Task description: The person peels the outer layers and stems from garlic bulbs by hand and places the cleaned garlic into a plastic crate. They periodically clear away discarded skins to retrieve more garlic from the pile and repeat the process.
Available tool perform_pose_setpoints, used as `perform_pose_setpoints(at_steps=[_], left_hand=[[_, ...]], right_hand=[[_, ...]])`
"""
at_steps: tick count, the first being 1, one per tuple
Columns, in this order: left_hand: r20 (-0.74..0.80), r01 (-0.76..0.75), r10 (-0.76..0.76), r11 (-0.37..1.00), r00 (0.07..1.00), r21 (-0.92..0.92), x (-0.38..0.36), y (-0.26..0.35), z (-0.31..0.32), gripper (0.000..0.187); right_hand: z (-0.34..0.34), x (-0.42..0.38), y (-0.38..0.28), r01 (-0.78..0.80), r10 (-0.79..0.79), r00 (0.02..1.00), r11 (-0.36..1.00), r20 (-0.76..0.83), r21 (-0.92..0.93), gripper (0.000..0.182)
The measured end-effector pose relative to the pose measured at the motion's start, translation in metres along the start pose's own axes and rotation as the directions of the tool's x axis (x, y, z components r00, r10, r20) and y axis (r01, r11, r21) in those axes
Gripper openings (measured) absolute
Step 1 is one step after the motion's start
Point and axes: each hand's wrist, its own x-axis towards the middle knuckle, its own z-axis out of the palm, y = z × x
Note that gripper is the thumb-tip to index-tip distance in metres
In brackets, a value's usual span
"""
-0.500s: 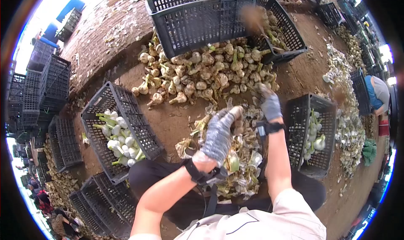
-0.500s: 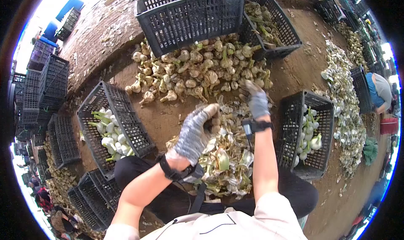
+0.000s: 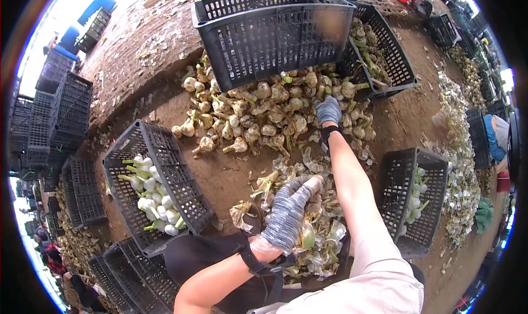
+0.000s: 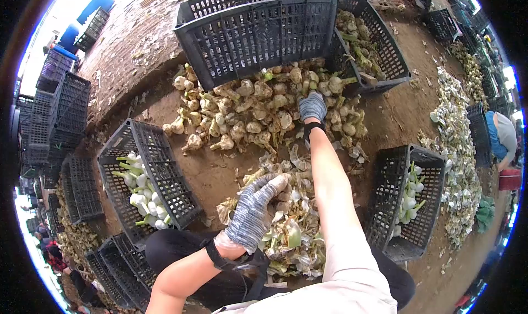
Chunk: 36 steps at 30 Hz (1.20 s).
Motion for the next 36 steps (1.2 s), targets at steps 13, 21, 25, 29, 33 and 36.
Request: perform_pose_setpoints(at_steps=[13,21,25,29,33,36], left_hand=[[0.193,-0.572,0.544,0.719,0.817,0.395,0.015,0.004,0.004,0.076],[0.465,-0.516,0.414,0.849,0.783,0.113,-0.016,0.004,0.015,0.070],[0.520,-0.338,0.277,0.941,0.808,0.024,-0.033,0.006,0.021,0.068],[0.463,-0.091,0.093,0.995,0.882,-0.025,-0.032,-0.003,0.022,0.055],[0.418,0.355,-0.416,0.909,0.808,0.218,-0.030,0.010,0.017,0.053],[0.362,0.224,-0.382,0.885,0.850,0.408,-0.045,0.018,0.017,0.050]], right_hand=[[-0.176,-0.201,0.012,-0.157,-0.328,0.887,0.445,0.324,0.882,0.029],[-0.252,-0.253,0.029,-0.109,-0.429,0.851,0.422,0.304,0.900,0.031],[-0.259,-0.275,0.045,-0.074,-0.402,0.886,0.370,0.231,0.926,0.029],[-0.259,-0.299,0.059,0.126,-0.403,0.905,0.557,0.134,0.821,0.025],[-0.258,-0.324,0.062,0.298,-0.535,0.841,0.578,0.076,0.760,0.021],[-0.257,-0.327,0.066,0.107,-0.466,0.872,0.487,0.154,0.867,0.020]])
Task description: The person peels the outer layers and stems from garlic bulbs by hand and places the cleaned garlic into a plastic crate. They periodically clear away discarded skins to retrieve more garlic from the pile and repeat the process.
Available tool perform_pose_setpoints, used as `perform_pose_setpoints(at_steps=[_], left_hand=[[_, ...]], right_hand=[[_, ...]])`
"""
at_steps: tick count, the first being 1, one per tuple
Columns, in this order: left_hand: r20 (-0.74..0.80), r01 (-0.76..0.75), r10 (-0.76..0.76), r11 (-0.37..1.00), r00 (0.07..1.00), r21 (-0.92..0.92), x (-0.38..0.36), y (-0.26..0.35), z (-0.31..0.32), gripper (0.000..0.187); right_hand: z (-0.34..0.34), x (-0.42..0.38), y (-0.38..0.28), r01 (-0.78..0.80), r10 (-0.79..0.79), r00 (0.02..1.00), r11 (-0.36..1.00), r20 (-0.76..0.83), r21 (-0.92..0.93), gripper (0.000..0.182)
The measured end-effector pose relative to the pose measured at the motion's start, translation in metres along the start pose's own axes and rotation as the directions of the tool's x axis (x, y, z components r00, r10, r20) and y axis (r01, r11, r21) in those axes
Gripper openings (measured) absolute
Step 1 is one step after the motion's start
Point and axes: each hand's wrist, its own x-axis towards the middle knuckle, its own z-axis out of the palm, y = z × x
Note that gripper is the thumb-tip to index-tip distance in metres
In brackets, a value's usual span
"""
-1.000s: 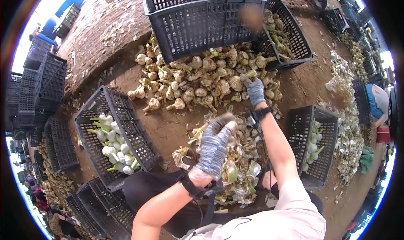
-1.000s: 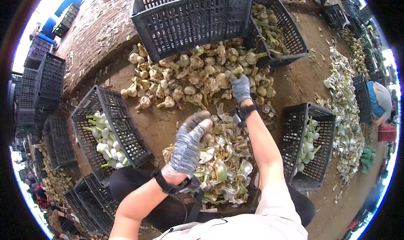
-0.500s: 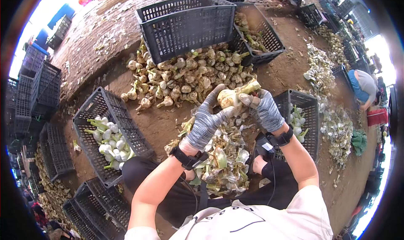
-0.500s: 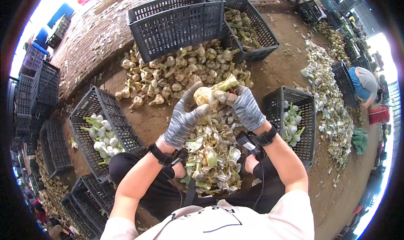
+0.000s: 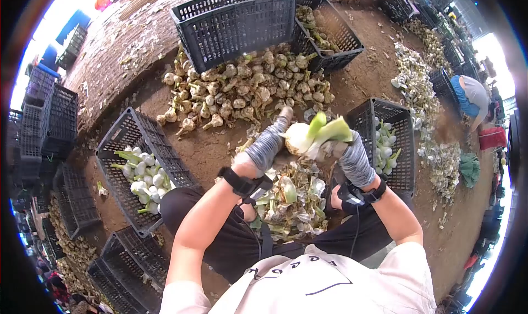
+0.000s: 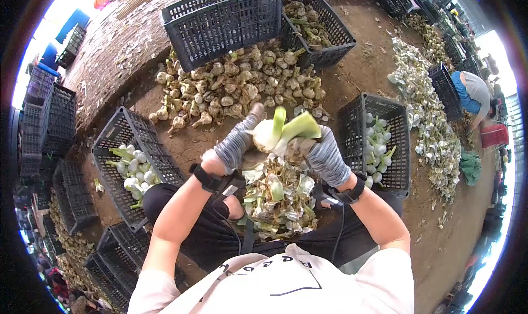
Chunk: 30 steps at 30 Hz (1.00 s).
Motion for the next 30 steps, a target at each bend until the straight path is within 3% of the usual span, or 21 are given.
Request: perform_pose_setpoints(at_steps=[1,2,3,4,5,6,8,10,12,13,14,15,17,18,20,22,24,25,28,29,30], left_hand=[[-0.145,-0.133,0.167,0.966,0.975,0.221,-0.004,0.001,0.004,0.047],[-0.144,-0.129,0.164,0.966,0.976,0.224,0.002,-0.002,0.007,0.047],[-0.167,-0.527,0.643,0.726,0.747,0.442,0.008,-0.001,0.017,0.039],[-0.064,-0.725,0.945,0.288,0.320,0.626,0.009,0.002,0.025,0.033],[0.101,-0.613,0.911,0.184,0.400,0.769,-0.002,0.005,0.022,0.027],[0.106,-0.612,0.907,0.186,0.409,0.768,-0.003,0.007,0.026,0.027],[0.164,-0.444,0.785,0.153,0.598,0.883,-0.002,0.003,0.030,0.027],[0.130,-0.487,0.773,0.250,0.621,0.837,0.002,-0.002,0.030,0.026],[0.164,-0.563,0.721,0.356,0.673,0.745,0.002,0.001,0.029,0.023],[0.160,-0.556,0.652,0.462,0.741,0.690,0.004,0.001,0.022,0.021],[0.162,-0.552,0.644,0.467,0.748,0.691,0.003,0.000,0.019,0.021],[0.198,-0.592,0.595,0.594,0.779,0.545,-0.001,0.002,0.019,0.020],[0.301,-0.605,0.526,0.702,0.796,0.375,-0.006,0.008,0.016,0.023],[0.301,-0.599,0.518,0.706,0.801,0.377,-0.006,0.010,0.014,0.023],[0.415,-0.619,0.500,0.752,0.760,0.228,-0.005,0.014,0.011,0.022],[0.468,-0.632,0.504,0.758,0.726,0.164,0.007,0.007,0.002,0.028],[0.222,-0.335,0.403,0.897,0.888,-0.290,0.012,-0.003,0.002,0.036],[0.110,-0.339,0.407,0.860,0.907,-0.382,0.018,-0.008,0.001,0.042],[-0.045,-0.340,0.379,0.766,0.924,-0.546,0.029,-0.011,-0.010,0.038],[-0.041,-0.292,0.330,0.761,0.943,-0.579,0.029,-0.008,-0.017,0.036],[-0.046,-0.298,0.336,0.757,0.941,-0.581,0.034,-0.009,-0.021,0.036]], right_hand=[[-0.001,0.000,0.002,-0.043,0.050,0.998,0.989,-0.046,0.139,0.019],[-0.003,0.000,0.003,-0.043,0.050,0.998,0.989,-0.050,0.142,0.019],[-0.005,0.001,0.004,-0.077,0.085,0.994,0.991,-0.066,0.114,0.020],[-0.008,0.002,0.004,-0.110,0.117,0.989,0.990,-0.085,0.087,0.022],[-0.010,0.004,0.018,0.055,-0.059,0.993,0.998,-0.098,-0.042,0.025],[-0.008,0.005,0.019,0.052,-0.055,0.993,0.998,-0.107,-0.037,0.025],[0.003,0.007,0.021,0.280,-0.307,0.931,0.948,-0.196,-0.152,0.030],[-0.003,0.004,0.018,0.264,-0.298,0.941,0.944,-0.163,-0.198,0.034],[-0.011,0.002,0.015,-0.073,0.106,0.983,0.976,-0.152,0.207,0.034],[-0.012,0.006,0.006,-0.094,0.146,0.987,0.855,-0.063,0.510,0.030],[-0.011,0.004,-0.008,-0.097,0.168,0.980,0.869,-0.104,0.486,0.029],[-0.024,0.006,0.002,-0.218,0.289,0.956,0.817,-0.052,0.535,0.030],[-0.040,0.009,0.022,-0.383,0.478,0.877,0.640,0.045,0.666,0.029],[-0.040,0.010,0.030,-0.382,0.482,0.875,0.635,0.043,0.672,0.029],[-0.041,0.014,0.042,-0.426,0.369,0.889,0.452,0.271,0.783,0.028],[-0.030,0.015,0.042,-0.444,0.495,0.845,0.438,0.202,0.782,0.025],[-0.017,0.013,0.037,-0.395,0.399,0.915,0.852,0.063,0.344,0.026],[-0.010,0.011,0.040,-0.355,0.375,0.927,0.860,0.020,0.367,0.031],[-0.011,-0.005,0.038,-0.352,0.319,0.909,0.932,0.269,0.082,0.041],[-0.019,-0.007,0.035,-0.156,0.188,0.914,0.981,0.359,-0.115,0.042],[-0.026,-0.009,0.018,-0.153,0.186,0.912,0.981,0.365,-0.118,0.042]])
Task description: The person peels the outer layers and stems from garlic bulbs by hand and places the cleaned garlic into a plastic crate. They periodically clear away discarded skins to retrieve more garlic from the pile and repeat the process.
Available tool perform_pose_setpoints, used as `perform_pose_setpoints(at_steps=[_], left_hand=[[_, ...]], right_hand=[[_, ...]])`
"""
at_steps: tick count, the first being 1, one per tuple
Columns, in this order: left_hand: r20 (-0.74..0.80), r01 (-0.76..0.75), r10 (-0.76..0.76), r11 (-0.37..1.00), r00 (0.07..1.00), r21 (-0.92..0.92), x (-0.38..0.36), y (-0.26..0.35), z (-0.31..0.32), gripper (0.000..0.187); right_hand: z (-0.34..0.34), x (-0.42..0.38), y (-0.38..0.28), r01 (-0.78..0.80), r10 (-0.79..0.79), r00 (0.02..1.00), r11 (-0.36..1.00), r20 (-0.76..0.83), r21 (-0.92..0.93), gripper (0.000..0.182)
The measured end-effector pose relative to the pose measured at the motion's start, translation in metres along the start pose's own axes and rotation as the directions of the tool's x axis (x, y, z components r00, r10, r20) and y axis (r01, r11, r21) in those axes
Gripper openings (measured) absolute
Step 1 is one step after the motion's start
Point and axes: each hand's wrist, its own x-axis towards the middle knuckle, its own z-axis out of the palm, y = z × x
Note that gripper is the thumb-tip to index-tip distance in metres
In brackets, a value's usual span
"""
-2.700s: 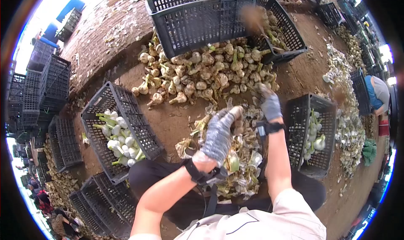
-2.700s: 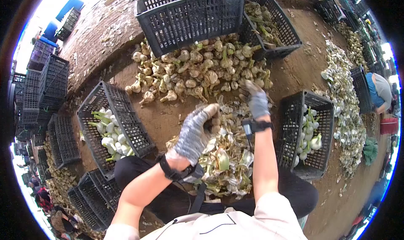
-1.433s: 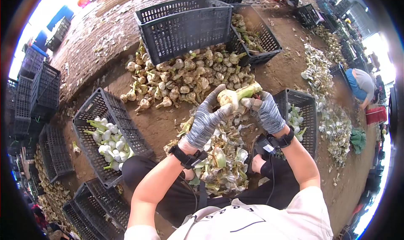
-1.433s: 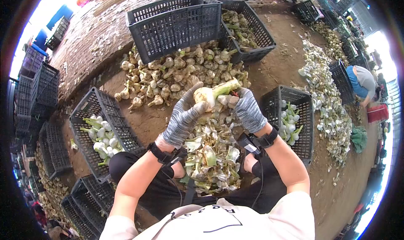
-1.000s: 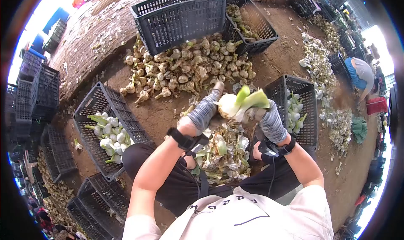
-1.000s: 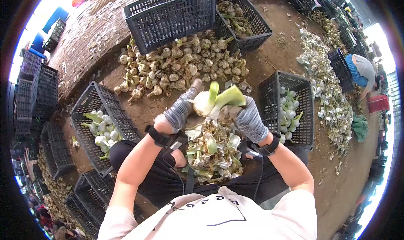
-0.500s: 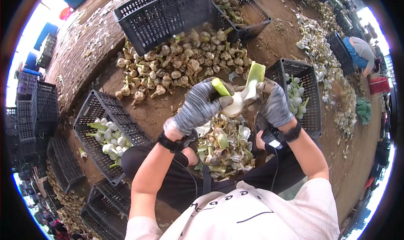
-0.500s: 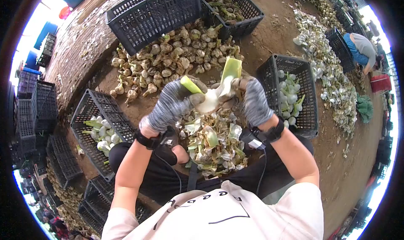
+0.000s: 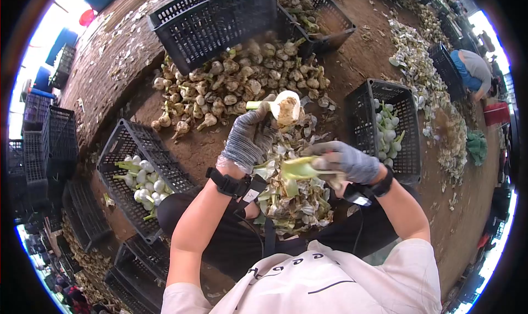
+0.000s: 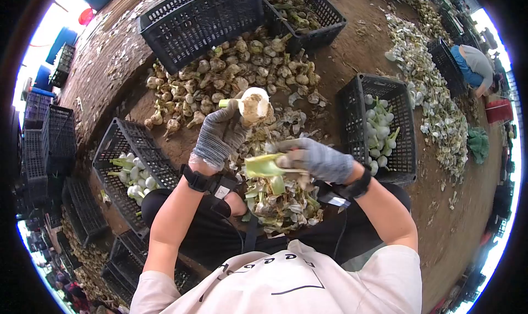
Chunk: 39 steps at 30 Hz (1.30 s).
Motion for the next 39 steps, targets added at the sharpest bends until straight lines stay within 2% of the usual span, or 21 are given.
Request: perform_pose_setpoints(at_steps=[2,3,4,5,6,8,10,12,13,14,16,18,20,24,26,29,32,34,35,37,39], left_hand=[[0.023,-0.030,0.030,1.000,0.999,-0.003,0.006,-0.002,-0.009,0.034],[-0.014,-0.074,0.076,0.994,0.997,0.077,-0.003,-0.003,0.005,0.036],[-0.015,-0.076,0.077,0.994,0.997,0.078,-0.003,-0.006,0.005,0.036],[0.026,-0.129,0.127,0.984,0.992,0.125,-0.002,-0.009,0.006,0.036],[0.070,-0.181,0.172,0.968,0.983,0.171,-0.001,-0.010,0.006,0.038],[0.086,-0.159,0.145,0.970,0.986,0.184,-0.004,-0.016,0.007,0.041],[0.215,-0.248,0.191,0.927,0.958,0.281,-0.010,-0.015,0.015,0.042],[0.247,-0.285,0.197,0.871,0.949,0.401,-0.015,-0.015,0.021,0.044],[0.309,-0.352,0.219,0.797,0.926,0.491,-0.015,-0.016,0.022,0.044],[0.373,-0.419,0.233,0.709,0.898,0.567,-0.014,-0.017,0.023,0.044],[0.400,-0.440,0.225,0.665,0.888,0.603,-0.013,-0.021,0.026,0.042],[0.443,-0.466,0.196,0.592,0.875,0.657,-0.011,-0.019,0.028,0.047],[0.440,-0.443,0.160,0.589,0.884,0.676,-0.010,-0.020,0.028,0.047],[0.443,-0.440,0.148,0.582,0.884,0.684,-0.012,-0.019,0.028,0.045],[0.436,-0.441,0.161,0.588,0.885,0.678,-0.012,-0.019,0.029,0.045],[0.487,-0.508,0.199,0.551,0.851,0.662,-0.013,-0.022,0.032,0.045],[0.446,-0.464,0.151,0.441,0.882,0.769,-0.015,-0.019,0.032,0.044],[0.489,-0.392,0.082,0.718,0.868,0.575,-0.012,-0.013,0.027,0.045],[0.385,-0.282,0.080,0.816,0.919,0.505,-0.014,-0.013,0.027,0.046],[0.361,-0.199,0.056,0.907,0.931,0.372,-0.011,-0.015,0.021,0.047],[0.332,-0.071,0.007,0.981,0.943,0.181,-0.002,-0.022,0.003,0.050]], right_hand=[[-0.016,-0.016,-0.037,-0.309,0.219,0.945,0.839,0.243,0.448,0.044],[-0.025,-0.014,-0.032,-0.387,0.314,0.904,0.889,0.288,0.243,0.047],[-0.023,-0.011,-0.032,-0.187,0.156,0.941,0.979,0.301,0.077,0.046],[-0.026,-0.008,-0.019,-0.011,0.084,0.971,0.951,0.224,-0.309,0.045],[-0.026,-0.003,-0.020,0.130,-0.016,0.984,0.747,0.178,-0.652,0.043],[-0.024,-0.009,-0.033,-0.397,0.394,0.918,0.906,-0.050,-0.146,0.037],[-0.023,-0.005,-0.023,-0.313,0.313,0.942,0.949,-0.119,0.019,0.032],[-0.017,0.001,-0.022,-0.023,0.146,0.894,0.959,-0.424,0.282,0.031],[-0.016,0.003,-0.024,0.002,0.166,0.887,0.932,-0.431,0.362,0.031],[-0.015,0.006,-0.018,0.001,0.169,0.885,0.931,-0.434,0.364,0.031],[-0.010,0.016,-0.005,0.289,-0.178,0.860,0.943,-0.479,0.168,0.033],[-0.007,0.020,-0.009,0.184,-0.161,0.854,0.983,-0.495,-0.002,0.033],[-0.008,0.015,-0.022,-0.025,0.063,0.939,0.993,-0.338,0.115,0.032],[-0.022,0.007,-0.025,-0.053,0.158,0.950,0.932,-0.271,0.357,0.025],[-0.021,0.010,-0.017,-0.027,0.114,0.942,0.963,-0.315,0.268,0.023],[-0.002,0.006,-0.025,0.042,-0.200,0.871,0.941,-0.449,-0.336,0.024],[0.001,0.006,-0.019,0.130,-0.212,0.872,0.969,-0.441,-0.209,0.022],[-0.006,0.011,-0.014,0.198,-0.331,0.801,0.933,-0.498,-0.301,0.028],[-0.008,0.010,-0.012,0.176,-0.295,0.848,0.940,-0.440,-0.291,0.030],[-0.009,0.010,-0.009,0.157,-0.261,0.889,0.945,-0.376,-0.285,0.032],[-0.004,0.008,-0.006,0.102,-0.318,0.876,0.858,-0.364,-0.503,0.031]])
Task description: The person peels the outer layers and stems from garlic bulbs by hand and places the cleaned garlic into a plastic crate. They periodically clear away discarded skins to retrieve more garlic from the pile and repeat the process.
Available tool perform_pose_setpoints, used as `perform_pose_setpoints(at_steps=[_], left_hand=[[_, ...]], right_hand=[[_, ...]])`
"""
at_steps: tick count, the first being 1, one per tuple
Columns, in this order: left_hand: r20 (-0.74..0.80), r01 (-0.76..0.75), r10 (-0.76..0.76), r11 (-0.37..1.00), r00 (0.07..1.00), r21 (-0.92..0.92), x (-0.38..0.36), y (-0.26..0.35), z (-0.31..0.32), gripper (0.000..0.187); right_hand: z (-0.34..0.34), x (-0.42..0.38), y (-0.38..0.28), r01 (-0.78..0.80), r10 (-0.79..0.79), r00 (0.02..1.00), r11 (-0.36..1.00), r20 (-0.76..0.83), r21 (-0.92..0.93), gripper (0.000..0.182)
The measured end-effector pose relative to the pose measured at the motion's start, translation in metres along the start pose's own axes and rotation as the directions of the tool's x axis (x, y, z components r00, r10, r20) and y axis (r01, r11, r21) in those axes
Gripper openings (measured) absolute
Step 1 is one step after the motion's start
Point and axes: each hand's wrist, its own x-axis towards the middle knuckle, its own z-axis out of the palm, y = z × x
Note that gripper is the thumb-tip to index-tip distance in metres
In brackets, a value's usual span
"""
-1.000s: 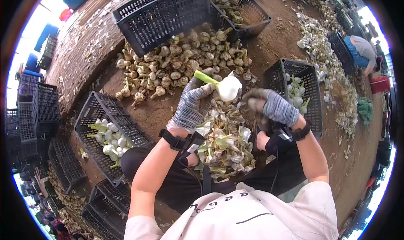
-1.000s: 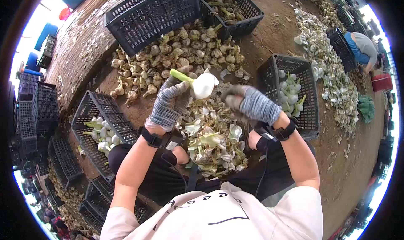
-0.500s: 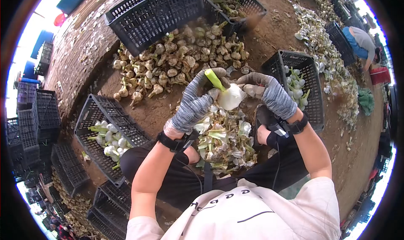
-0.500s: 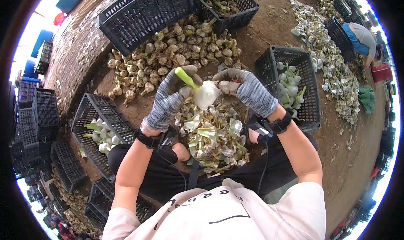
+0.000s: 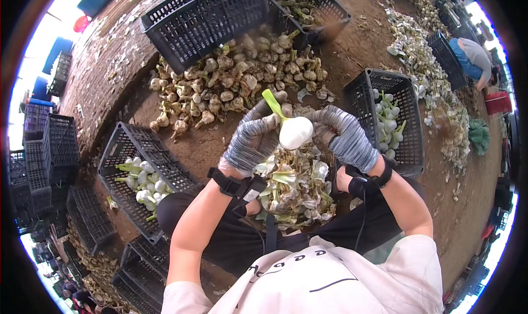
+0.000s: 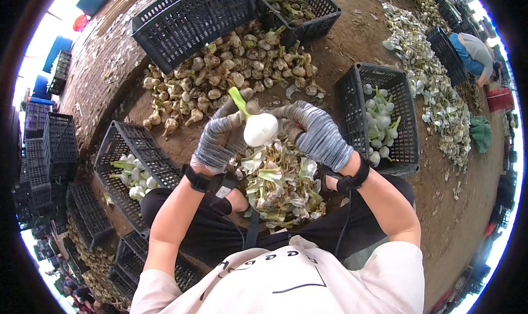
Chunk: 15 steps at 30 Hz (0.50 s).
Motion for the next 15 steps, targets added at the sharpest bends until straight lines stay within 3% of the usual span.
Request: perform_pose_setpoints(at_steps=[1,3,4,5,7,9,10,11,13,15], left_hand=[[0.001,0.000,0.000,1.000,1.000,0.000,0.000,-0.003,0.000,0.050],[-0.136,0.044,-0.070,0.981,0.988,-0.187,-0.001,-0.007,0.005,0.050],[-0.162,0.022,-0.052,0.984,0.986,-0.177,-0.001,-0.005,0.011,0.048],[-0.165,0.028,-0.058,0.984,0.985,-0.176,-0.002,-0.003,0.012,0.048],[-0.265,0.039,-0.098,0.975,0.959,-0.219,-0.003,0.004,0.012,0.045],[-0.229,0.033,-0.081,0.978,0.970,-0.207,-0.003,0.002,0.000,0.040],[-0.277,0.069,-0.136,0.968,0.951,-0.240,-0.005,0.002,0.001,0.037],[-0.322,0.102,-0.192,0.956,0.927,-0.274,-0.005,0.002,0.001,0.033],[-0.318,0.147,-0.252,0.936,0.914,-0.319,-0.004,-0.003,0.001,0.030],[-0.312,0.189,-0.310,0.912,0.898,-0.363,-0.002,-0.008,-0.001,0.027]], right_hand=[[0.008,-0.005,0.008,0.000,0.000,1.000,1.000,-0.001,0.000,0.031],[0.027,-0.010,0.020,0.095,-0.098,0.995,0.991,0.031,0.099,0.027],[0.020,-0.018,0.015,0.238,-0.214,0.950,0.967,0.227,-0.086,0.021],[0.021,-0.021,0.009,0.274,-0.254,0.920,0.961,0.297,-0.028,0.020],[0.012,-0.018,-0.008,-0.006,-0.109,0.835,0.978,0.539,0.207,0.023],[-0.012,-0.004,-0.024,-0.143,0.274,0.697,0.959,0.662,-0.246,0.031],[-0.013,-0.006,-0.021,-0.187,0.273,0.858,0.955,0.435,-0.229,0.033],[-0.012,-0.007,-0.018,-0.225,0.261,0.950,0.953,0.173,-0.201,0.035],[0.007,-0.004,-0.002,-0.007,0.055,0.974,0.977,-0.222,0.215,0.023],[0.008,-0.001,0.001,0.051,-0.009,0.977,0.980,-0.215,0.193,0.021]])
